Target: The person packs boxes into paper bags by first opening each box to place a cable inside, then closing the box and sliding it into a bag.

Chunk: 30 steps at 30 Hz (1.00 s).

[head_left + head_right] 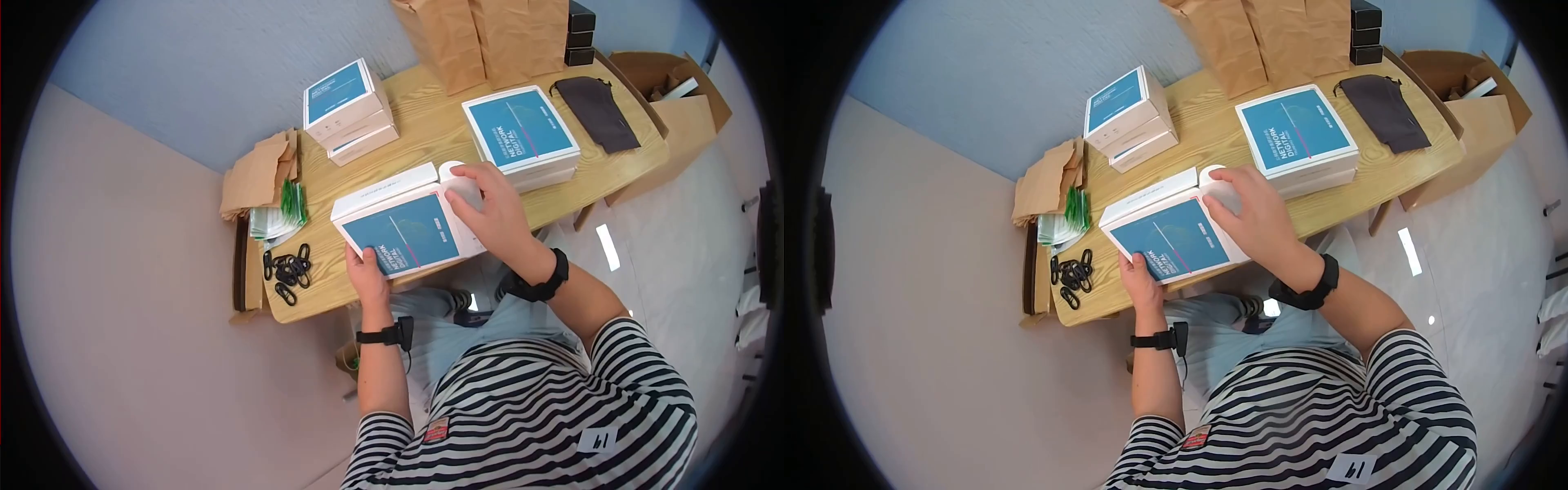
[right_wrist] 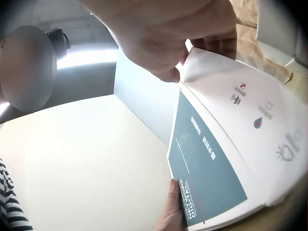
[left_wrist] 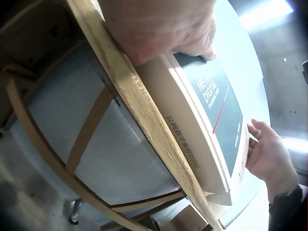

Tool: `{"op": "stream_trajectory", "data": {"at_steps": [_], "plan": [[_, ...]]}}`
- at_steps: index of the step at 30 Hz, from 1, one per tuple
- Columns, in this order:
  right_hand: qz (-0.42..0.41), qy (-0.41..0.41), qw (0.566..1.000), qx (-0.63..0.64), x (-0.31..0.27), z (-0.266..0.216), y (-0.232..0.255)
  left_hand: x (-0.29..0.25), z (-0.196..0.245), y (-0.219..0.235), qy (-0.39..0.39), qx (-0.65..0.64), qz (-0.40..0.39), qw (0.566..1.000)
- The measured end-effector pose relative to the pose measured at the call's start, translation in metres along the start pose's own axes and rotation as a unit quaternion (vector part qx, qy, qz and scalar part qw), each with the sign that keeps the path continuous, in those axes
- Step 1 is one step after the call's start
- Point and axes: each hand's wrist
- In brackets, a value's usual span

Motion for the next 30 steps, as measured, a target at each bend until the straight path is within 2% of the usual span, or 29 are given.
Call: {"op": "stream_trajectory", "data": {"at_steps": [2,8,9,10,11,13,19,29,30], "plan": [[-0.002,-0.021,1.000,-0.014,0.000,0.001,0.000,0.000,0.002,-0.001,0.000,0.002,0.000,1.000],[-0.033,-0.067,0.994,0.085,-0.001,0.012,-0.003,0.000,0.003,0.002,0.027,-0.032,0.004,0.999],[-0.053,-0.135,0.966,0.212,0.000,0.016,-0.008,0.000,0.003,0.003,0.025,-0.033,0.002,0.999],[-0.072,-0.198,0.918,0.336,0.000,0.018,-0.012,0.001,0.002,0.004,0.022,-0.035,0.001,0.999],[-0.071,-0.200,0.917,0.337,-0.001,0.019,-0.016,0.001,0.001,0.005,0.023,-0.033,0.000,0.999],[-0.054,-0.216,0.883,0.414,0.001,0.014,-0.019,0.001,-0.002,0.007,0.016,-0.035,0.011,0.999],[-0.076,-0.200,0.914,0.345,0.000,0.018,-0.016,0.001,-0.003,0.008,0.020,-0.047,0.016,0.999],[-0.126,-0.183,0.913,0.342,0.004,0.022,-0.014,0.001,-0.001,0.009,0.026,-0.028,0.009,0.999],[-0.154,-0.199,0.896,0.365,0.007,0.025,-0.016,0.001,0.000,0.010,0.038,-0.037,0.007,0.999]]}}
Point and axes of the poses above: each hand's wrist, its own x-axis towards the middle knuckle, its own y-axis out of the back of the hand, z = x × y, and after that the axes turned 8 degrees about -x, right-handed
